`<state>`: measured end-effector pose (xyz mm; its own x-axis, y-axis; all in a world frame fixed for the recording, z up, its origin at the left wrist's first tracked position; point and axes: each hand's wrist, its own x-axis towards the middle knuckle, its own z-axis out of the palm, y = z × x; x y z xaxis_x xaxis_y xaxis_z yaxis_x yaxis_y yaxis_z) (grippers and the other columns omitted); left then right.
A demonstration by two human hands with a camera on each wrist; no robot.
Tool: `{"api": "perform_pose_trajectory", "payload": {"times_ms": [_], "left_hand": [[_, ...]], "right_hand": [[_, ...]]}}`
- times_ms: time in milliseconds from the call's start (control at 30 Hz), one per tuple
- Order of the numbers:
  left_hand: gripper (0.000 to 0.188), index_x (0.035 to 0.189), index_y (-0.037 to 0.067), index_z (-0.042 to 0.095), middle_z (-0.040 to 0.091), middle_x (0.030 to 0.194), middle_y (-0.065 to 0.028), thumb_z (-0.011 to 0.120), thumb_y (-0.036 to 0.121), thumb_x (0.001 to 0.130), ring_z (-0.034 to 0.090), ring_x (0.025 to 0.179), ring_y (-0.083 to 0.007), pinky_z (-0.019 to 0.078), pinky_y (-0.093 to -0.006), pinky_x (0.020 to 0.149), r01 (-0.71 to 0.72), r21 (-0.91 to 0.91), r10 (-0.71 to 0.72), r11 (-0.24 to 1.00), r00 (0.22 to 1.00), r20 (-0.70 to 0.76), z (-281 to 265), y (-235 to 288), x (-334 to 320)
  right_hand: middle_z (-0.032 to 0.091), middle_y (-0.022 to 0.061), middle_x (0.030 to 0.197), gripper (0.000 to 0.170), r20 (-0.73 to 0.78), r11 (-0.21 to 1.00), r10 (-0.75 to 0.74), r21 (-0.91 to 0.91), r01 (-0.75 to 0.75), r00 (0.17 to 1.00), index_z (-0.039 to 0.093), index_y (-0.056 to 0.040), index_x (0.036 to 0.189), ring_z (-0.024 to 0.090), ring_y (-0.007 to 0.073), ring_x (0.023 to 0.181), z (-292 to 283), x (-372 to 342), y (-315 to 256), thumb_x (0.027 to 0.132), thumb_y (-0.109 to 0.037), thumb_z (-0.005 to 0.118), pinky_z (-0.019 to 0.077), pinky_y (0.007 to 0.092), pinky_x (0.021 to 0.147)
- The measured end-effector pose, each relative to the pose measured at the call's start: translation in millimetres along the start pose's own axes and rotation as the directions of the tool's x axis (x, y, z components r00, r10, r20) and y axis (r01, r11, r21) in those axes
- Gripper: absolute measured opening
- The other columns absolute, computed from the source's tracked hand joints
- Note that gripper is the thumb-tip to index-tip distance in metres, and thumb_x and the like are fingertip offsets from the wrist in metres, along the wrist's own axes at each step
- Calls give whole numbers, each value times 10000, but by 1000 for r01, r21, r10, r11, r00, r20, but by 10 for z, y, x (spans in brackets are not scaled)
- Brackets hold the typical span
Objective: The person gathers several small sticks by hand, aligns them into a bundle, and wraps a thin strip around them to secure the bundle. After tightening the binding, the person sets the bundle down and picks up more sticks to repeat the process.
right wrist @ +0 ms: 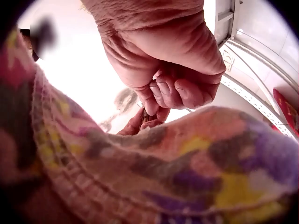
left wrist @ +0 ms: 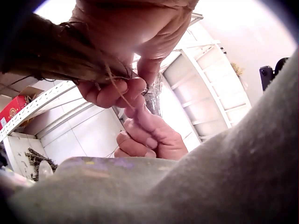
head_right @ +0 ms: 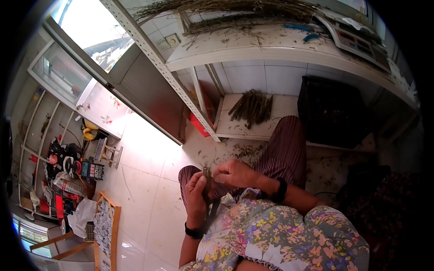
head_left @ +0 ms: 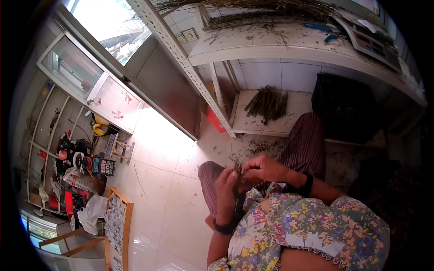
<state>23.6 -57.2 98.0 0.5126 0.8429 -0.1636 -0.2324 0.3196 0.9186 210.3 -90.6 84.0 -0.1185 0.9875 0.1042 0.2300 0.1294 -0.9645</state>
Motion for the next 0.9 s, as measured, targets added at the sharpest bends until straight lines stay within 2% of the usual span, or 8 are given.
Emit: {"api": "perform_pose_trajectory", "payload": {"times_ms": [133,233,367,467,567,667,767,900], "left_hand": [[228,1085,-17,562,580,749,-37,489,113,912,488,569,-94,388,-212,522,-1,64,3,998,1000,-24,18,35,-17],[272,1107,-27,548,582,767,-46,466,120,893,483,575,-103,394,-220,537,-11,-71,12,997,1000,10,3,43,-33],[302,1119,-36,537,584,778,-53,455,122,875,485,583,-110,399,-226,548,-69,-70,72,995,996,45,4,38,-29],[294,1120,-35,542,583,777,-51,468,108,874,484,585,-105,396,-221,546,-49,-65,50,997,999,18,-13,14,-21],[281,1117,-32,550,583,775,-50,488,95,874,483,585,-100,390,-213,545,-34,-58,34,998,999,-4,-10,32,-35],[247,1088,-27,565,582,772,-48,504,90,879,482,585,-95,387,-208,544,-27,-61,27,998,1000,-6,-4,28,-39],[214,1053,-22,578,584,767,-44,509,94,888,484,583,-93,388,-207,540,-28,-47,28,998,1000,3,26,49,-65],[207,1054,-23,584,586,759,-26,512,100,903,486,576,-81,384,-198,523,-98,-9,97,995,994,-47,14,40,-51]], "right_hand": [[661,74,740,187,-17,997,-44,-66,42,999,674,-8,906,610,112,712,19,-6,10,821,-170,631,489,284,679],[661,71,737,190,-83,999,-38,27,40,996,677,-10,911,605,104,706,55,15,127,825,-173,631,489,282,674],[646,58,714,171,-115,996,-75,46,81,991,679,-14,905,585,86,683,54,16,110,830,-159,629,481,263,655],[629,38,695,161,-16,1000,19,23,-19,1000,678,-14,909,561,60,673,16,-13,-27,835,-147,626,467,241,640],[621,20,698,133,-33,993,65,97,-61,997,672,-13,900,550,42,687,29,-20,22,837,-120,625,455,224,643],[623,10,705,104,-178,975,-63,201,99,982,660,-4,883,551,46,697,47,27,104,835,-89,625,457,228,653],[643,-9,830,83,-142,983,-13,181,39,990,650,20,907,565,53,789,-5,13,83,862,-26,598,460,216,722],[648,4,830,89,-104,982,-82,159,98,991,654,21,903,567,55,796,-28,-10,-55,851,-19,592,460,219,731]]}}
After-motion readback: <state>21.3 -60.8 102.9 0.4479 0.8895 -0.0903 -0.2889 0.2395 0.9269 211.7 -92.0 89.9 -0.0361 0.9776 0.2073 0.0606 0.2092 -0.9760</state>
